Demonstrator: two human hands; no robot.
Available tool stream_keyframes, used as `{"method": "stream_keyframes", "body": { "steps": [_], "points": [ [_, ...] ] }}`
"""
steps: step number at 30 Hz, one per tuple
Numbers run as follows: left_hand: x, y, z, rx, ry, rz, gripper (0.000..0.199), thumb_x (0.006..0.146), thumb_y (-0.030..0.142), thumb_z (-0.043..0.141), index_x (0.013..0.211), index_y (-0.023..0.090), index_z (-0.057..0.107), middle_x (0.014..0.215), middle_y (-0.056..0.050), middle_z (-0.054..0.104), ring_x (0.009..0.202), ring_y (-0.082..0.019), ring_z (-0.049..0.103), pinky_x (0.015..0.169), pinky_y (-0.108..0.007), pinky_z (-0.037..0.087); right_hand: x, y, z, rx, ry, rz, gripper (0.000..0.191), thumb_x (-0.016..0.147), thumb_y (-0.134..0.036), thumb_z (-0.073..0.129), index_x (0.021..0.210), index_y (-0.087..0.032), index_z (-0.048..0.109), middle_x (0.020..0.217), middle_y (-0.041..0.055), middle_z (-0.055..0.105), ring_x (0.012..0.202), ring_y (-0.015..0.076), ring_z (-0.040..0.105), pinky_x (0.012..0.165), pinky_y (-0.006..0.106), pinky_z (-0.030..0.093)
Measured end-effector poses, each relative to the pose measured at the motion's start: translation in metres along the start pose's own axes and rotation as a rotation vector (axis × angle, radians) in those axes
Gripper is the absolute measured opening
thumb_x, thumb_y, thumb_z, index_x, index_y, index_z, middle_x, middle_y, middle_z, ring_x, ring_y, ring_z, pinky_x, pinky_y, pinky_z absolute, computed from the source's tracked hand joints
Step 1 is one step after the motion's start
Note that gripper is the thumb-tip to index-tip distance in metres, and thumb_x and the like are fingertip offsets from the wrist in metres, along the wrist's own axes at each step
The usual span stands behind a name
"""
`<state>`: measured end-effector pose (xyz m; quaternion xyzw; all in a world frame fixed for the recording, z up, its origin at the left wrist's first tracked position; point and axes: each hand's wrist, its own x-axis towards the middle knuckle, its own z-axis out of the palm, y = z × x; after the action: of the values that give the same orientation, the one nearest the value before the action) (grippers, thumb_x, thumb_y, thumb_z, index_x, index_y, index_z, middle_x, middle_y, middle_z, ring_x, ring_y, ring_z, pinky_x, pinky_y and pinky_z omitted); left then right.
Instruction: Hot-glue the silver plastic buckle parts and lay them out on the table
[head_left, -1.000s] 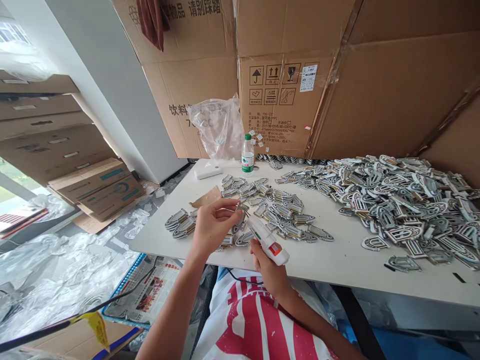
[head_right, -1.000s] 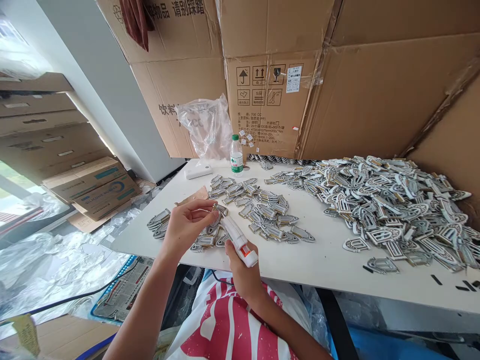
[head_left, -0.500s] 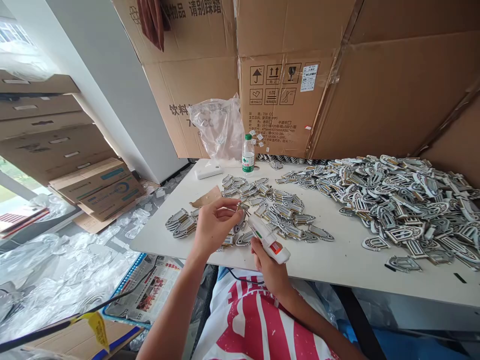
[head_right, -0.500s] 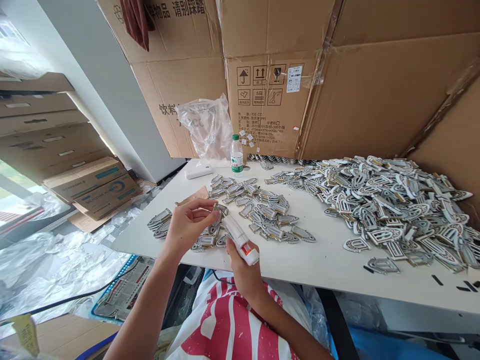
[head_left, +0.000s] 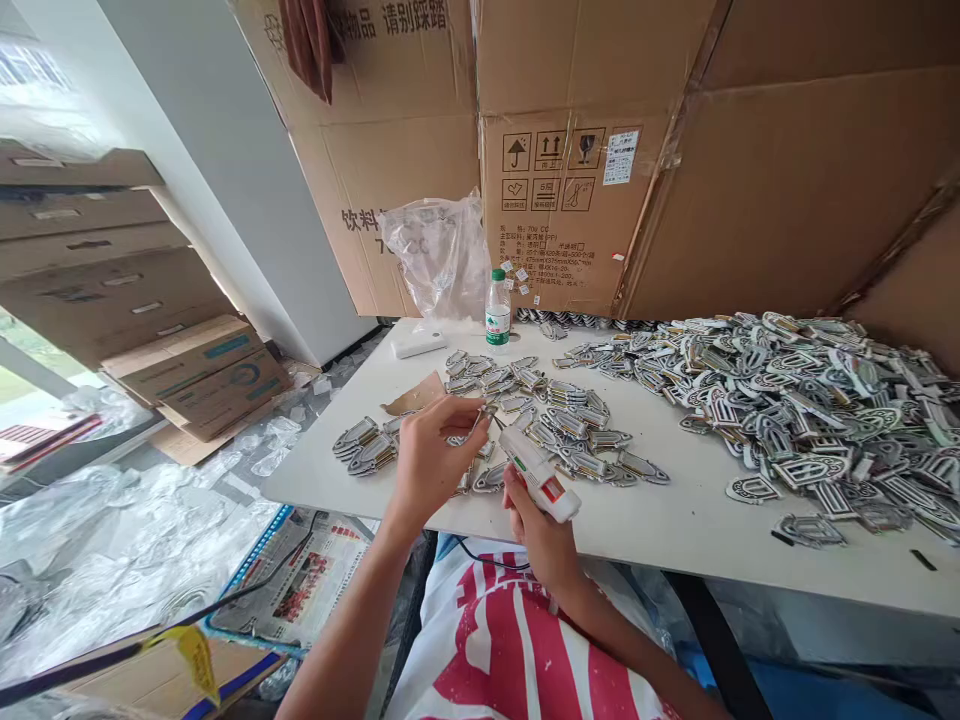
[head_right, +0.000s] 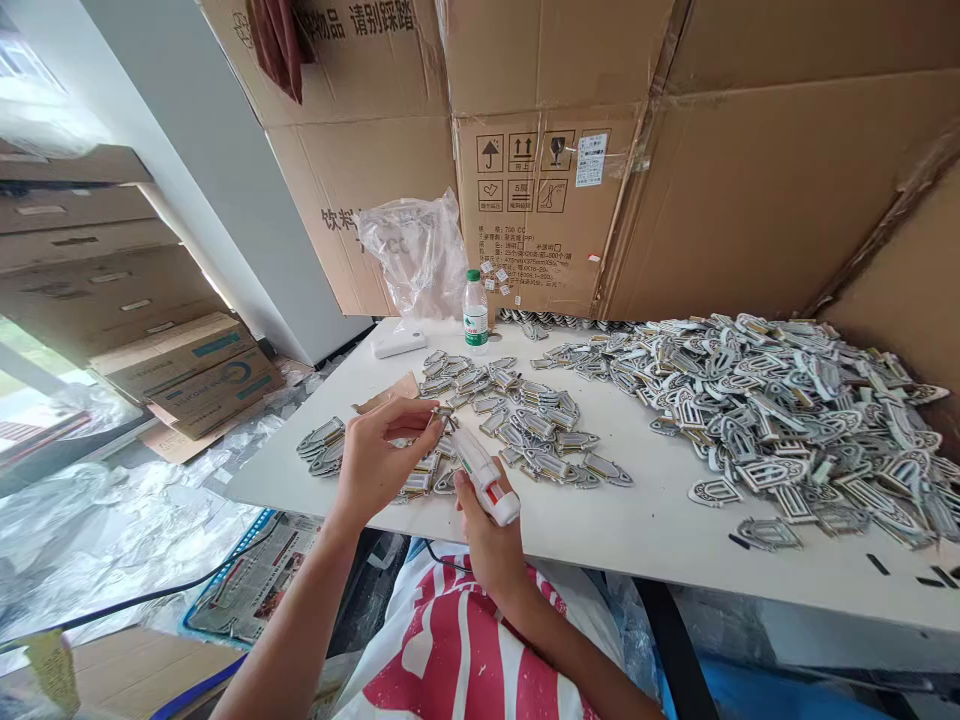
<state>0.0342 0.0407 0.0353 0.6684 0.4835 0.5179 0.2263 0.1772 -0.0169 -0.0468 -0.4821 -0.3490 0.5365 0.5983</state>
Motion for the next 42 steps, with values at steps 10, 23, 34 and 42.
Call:
{"method": "stream_keyframes", "body": {
  "steps": [10,23,34,42],
  "points": [
    [0.024,-0.032,-0.033,-0.08,-0.131,-0.082,0.032,0.089,0.041,0.088,0.116,0.025,0.088,0.107,-0.007,0.088,0.098,-0.027,0.085,0.092,-0.041,0.071,0.001,-0.002,-0.001,0.075,-0.15,0.086,0.059,0.077,-0.075,0.087,0.089,-0.022,0.066,0.062,-0.0087,0.051,0.046,0.0068,0.028,0.042,0.022,0.023],
    [0.035,-0.067,-0.064,0.191,0.0,-0.145,0.032,0.09,0.043,0.079,0.113,0.023,0.088,0.097,-0.009,0.088,0.09,-0.028,0.083,0.083,-0.038,0.065,0.003,0.0,0.002,0.114,-0.078,0.084,0.064,0.073,-0.077,0.09,0.095,-0.019,0.07,0.065,-0.0079,0.055,0.046,0.0053,0.031,0.041,0.02,0.025],
    [0.033,-0.078,-0.057,0.752,-0.396,-0.163,0.03,0.095,0.021,0.061,0.11,0.022,0.087,0.111,-0.008,0.088,0.106,-0.032,0.079,0.095,-0.042,0.056,0.002,0.004,0.002,0.109,-0.046,0.076,0.063,0.073,-0.076,0.091,0.094,-0.021,0.068,0.065,-0.0075,0.053,0.048,0.0068,0.032,0.042,0.022,0.026],
    [0.035,-0.075,-0.052,0.84,-0.418,-0.223,0.031,0.096,0.018,0.062,0.115,0.022,0.086,0.109,-0.007,0.087,0.107,-0.032,0.079,0.093,-0.04,0.055,0.002,0.002,0.002,0.091,-0.058,0.061,0.064,0.074,-0.079,0.089,0.093,-0.022,0.065,0.066,-0.0075,0.053,0.047,0.0065,0.03,0.041,0.023,0.024]
  ]
}}
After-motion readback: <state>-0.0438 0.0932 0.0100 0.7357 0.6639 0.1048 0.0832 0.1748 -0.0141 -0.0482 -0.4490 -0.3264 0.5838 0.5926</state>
